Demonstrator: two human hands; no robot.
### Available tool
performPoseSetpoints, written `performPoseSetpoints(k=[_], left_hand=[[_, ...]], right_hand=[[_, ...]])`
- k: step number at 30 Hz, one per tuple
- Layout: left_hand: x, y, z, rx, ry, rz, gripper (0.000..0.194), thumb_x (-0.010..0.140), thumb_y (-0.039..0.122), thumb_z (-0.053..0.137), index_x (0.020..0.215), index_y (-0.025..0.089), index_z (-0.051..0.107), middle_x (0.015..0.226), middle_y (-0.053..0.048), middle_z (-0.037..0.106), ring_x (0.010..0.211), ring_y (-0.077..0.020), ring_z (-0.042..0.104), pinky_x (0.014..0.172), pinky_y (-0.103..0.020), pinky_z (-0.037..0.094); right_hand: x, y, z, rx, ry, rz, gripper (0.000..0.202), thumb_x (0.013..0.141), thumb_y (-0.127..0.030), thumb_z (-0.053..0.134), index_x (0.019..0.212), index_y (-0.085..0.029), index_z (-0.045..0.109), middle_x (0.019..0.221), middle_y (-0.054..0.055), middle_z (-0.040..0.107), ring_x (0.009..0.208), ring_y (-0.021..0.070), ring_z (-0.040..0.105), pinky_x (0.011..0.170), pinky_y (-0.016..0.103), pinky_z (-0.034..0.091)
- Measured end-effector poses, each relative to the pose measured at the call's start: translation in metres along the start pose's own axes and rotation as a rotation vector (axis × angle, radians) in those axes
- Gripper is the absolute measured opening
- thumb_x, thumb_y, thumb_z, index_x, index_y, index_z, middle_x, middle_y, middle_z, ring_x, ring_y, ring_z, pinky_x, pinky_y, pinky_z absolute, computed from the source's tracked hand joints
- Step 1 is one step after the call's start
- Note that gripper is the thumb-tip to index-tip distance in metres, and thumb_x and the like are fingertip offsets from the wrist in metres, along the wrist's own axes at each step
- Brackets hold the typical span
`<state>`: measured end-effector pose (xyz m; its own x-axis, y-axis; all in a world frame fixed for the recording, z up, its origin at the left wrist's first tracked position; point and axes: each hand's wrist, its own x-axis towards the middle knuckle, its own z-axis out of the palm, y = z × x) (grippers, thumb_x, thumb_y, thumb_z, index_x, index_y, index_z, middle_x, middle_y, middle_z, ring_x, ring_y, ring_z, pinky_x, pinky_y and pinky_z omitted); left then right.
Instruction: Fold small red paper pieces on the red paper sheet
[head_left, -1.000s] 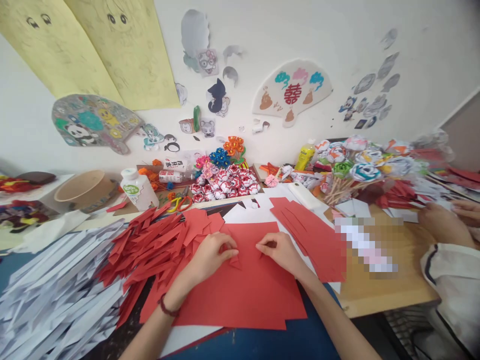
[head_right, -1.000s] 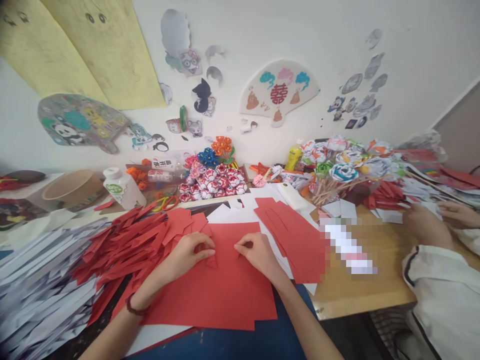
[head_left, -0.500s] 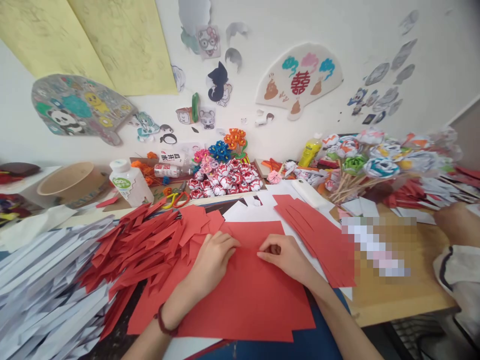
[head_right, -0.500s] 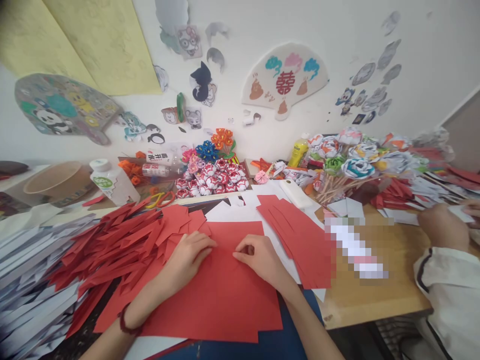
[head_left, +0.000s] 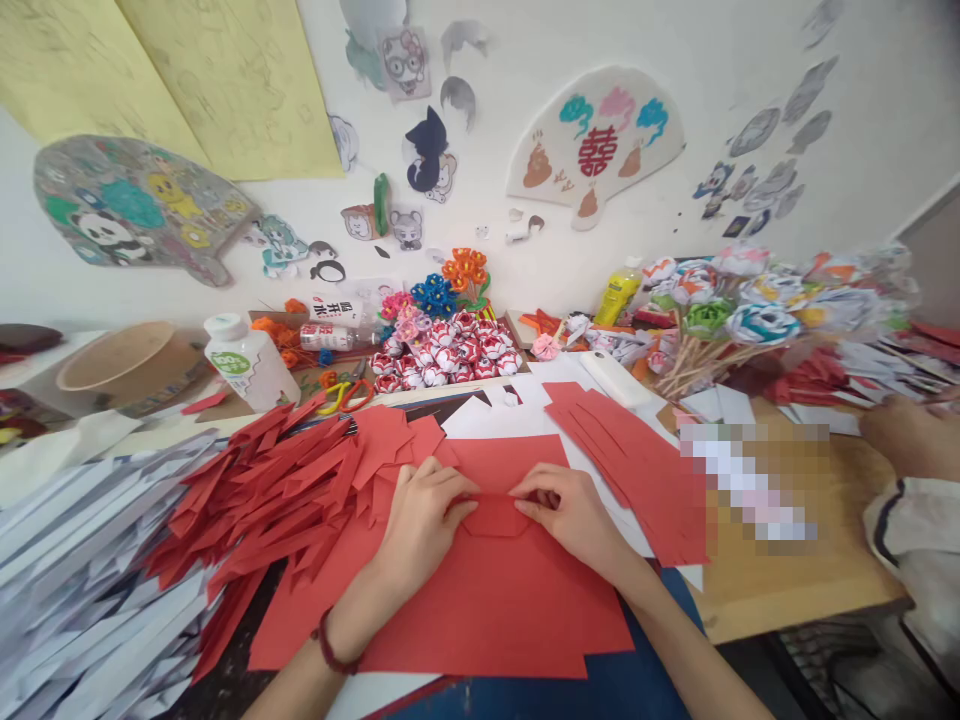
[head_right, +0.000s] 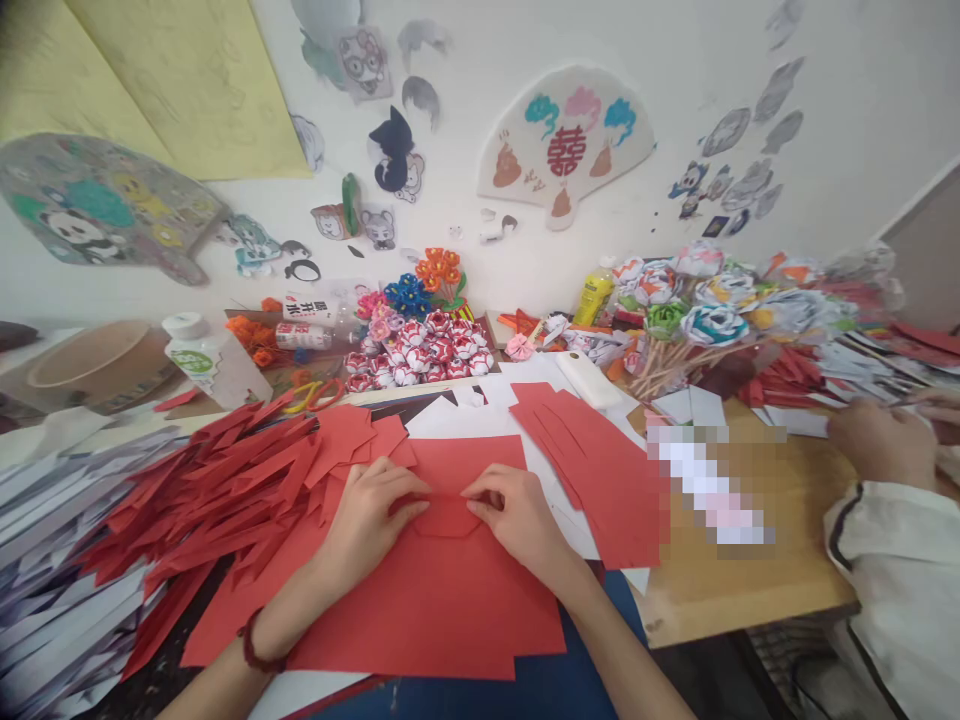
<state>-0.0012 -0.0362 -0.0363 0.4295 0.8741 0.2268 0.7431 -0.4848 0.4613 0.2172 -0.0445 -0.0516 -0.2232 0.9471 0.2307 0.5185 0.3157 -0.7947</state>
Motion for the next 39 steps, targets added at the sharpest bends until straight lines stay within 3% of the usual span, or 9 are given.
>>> performPoseSetpoints(k=[5,9,15,21,28,34,39], left_hand=[[0.002,0.001,0.002,-0.006,0.011,-0.011,0.009,0.086,0.019,0.063,0.083,0.025,0.069,0.079,0.002,0.067,0.079,-0.0169,0.05,0.071,-0.034,0.025],[0.001,0.0,0.004,-0.042,0.018,-0.001,0.016,0.086,0.018,0.063,0.097,0.028,0.069,0.09,0.002,0.069,0.084,-0.0173,0.049,0.072,-0.033,0.026],[0.0,-0.003,0.009,-0.012,0.065,0.077,0.019,0.092,0.017,0.053,0.095,0.027,0.07,0.091,0.0,0.069,0.083,-0.0176,0.049,0.072,-0.035,0.029],[-0.004,-0.007,0.012,0.068,0.053,0.219,0.026,0.094,0.013,0.046,0.108,0.024,0.065,0.095,-0.003,0.068,0.086,-0.0187,0.048,0.072,-0.034,0.035],[-0.008,-0.003,0.007,0.303,-0.007,0.422,0.026,0.097,0.017,0.04,0.113,0.013,0.06,0.083,-0.005,0.064,0.078,-0.019,0.047,0.07,-0.033,0.043],[-0.01,0.001,0.006,0.562,-0.011,0.569,0.026,0.094,0.009,0.041,0.114,0.005,0.057,0.082,-0.007,0.062,0.074,-0.0195,0.049,0.062,-0.032,0.042],[-0.011,0.001,0.008,0.587,-0.001,0.589,0.025,0.092,0.009,0.047,0.114,0.003,0.057,0.085,-0.009,0.063,0.078,-0.0199,0.051,0.064,-0.031,0.042]], right_hand=[[-0.001,0.003,0.004,-0.034,0.08,-0.002,0.014,0.077,-0.01,0.065,0.08,-0.02,0.075,0.069,0.001,0.063,0.057,0.0121,0.052,0.056,0.025,0.041],[-0.001,0.002,0.003,-0.028,0.052,-0.085,0.016,0.081,-0.011,0.061,0.085,-0.02,0.074,0.079,0.002,0.067,0.06,0.0123,0.055,0.058,0.025,0.044],[-0.006,0.001,0.002,-0.067,0.053,-0.156,0.018,0.087,-0.011,0.058,0.092,-0.02,0.073,0.08,0.002,0.064,0.068,0.0126,0.059,0.063,0.024,0.047],[-0.013,0.005,0.005,-0.182,0.015,-0.272,0.022,0.093,-0.013,0.05,0.102,-0.018,0.069,0.094,0.006,0.063,0.085,0.0156,0.06,0.077,0.028,0.05],[-0.015,0.004,0.008,-0.534,0.056,-0.499,0.037,0.097,-0.008,0.032,0.102,-0.01,0.068,0.075,0.008,0.059,0.072,0.0178,0.053,0.064,0.03,0.047],[-0.017,0.003,0.013,-0.686,0.081,-0.557,0.031,0.094,-0.004,0.038,0.099,-0.007,0.069,0.071,0.007,0.057,0.068,0.0174,0.05,0.063,0.03,0.045],[-0.018,0.005,0.016,-0.744,0.086,-0.586,0.027,0.092,-0.001,0.043,0.099,-0.005,0.068,0.07,0.006,0.056,0.067,0.0173,0.048,0.061,0.031,0.044]])
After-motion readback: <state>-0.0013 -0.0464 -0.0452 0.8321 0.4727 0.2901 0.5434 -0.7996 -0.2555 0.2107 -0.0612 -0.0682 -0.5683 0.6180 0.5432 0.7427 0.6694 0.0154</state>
